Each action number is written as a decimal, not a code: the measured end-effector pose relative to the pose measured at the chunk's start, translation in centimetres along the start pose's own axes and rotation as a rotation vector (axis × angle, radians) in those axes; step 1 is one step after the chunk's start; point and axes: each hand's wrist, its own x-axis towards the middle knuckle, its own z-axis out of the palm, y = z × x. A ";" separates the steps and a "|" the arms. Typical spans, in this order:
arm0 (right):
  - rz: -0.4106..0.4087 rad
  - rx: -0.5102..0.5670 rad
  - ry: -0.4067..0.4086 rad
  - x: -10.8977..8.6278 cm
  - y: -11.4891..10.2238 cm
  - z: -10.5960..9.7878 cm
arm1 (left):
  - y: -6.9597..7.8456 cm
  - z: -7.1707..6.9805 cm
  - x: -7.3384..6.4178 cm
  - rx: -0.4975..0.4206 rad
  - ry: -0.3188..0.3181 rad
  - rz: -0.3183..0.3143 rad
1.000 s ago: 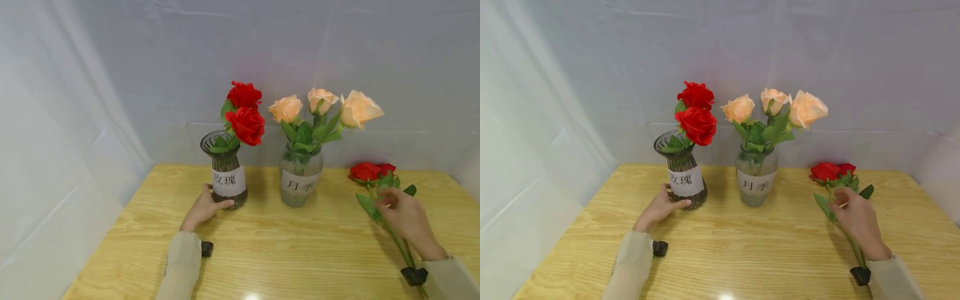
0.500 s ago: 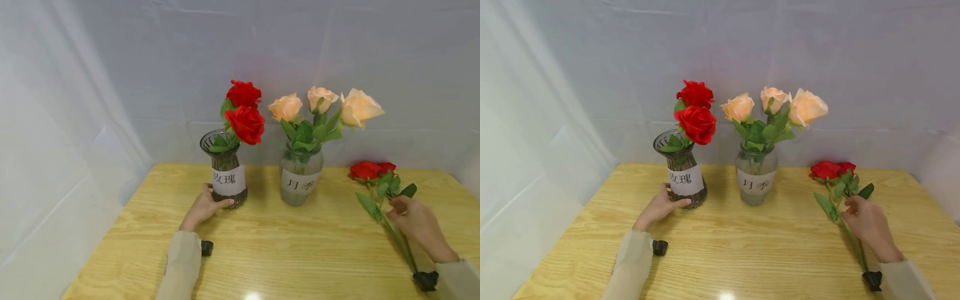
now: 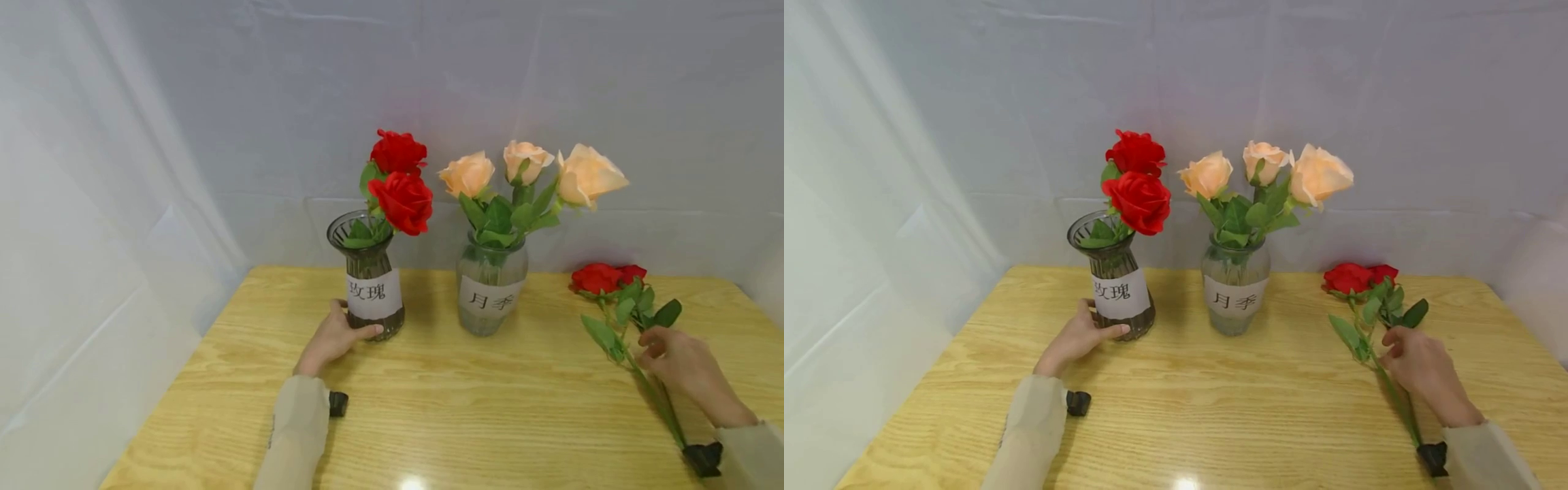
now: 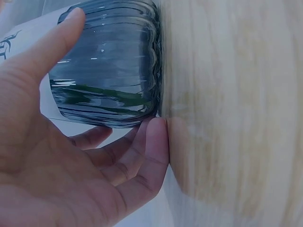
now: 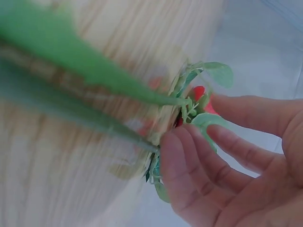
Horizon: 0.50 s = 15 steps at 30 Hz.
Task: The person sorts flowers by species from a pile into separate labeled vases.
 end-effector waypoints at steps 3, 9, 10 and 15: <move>-0.001 -0.002 -0.074 0.0 0.1 0.1 | -0.1 -0.1 0.0 -0.003 -0.004 -0.001; 0.026 0.035 -0.207 -0.4 0.0 0.4 | 0.0 -0.2 0.1 -0.012 -0.008 0.007; 0.035 0.045 -0.221 -0.5 0.0 0.5 | 0.1 -0.2 0.1 -0.010 -0.010 0.007; 0.085 0.110 -0.276 -0.8 -0.1 1.0 | 0.2 -0.2 -0.1 -0.002 -0.015 0.004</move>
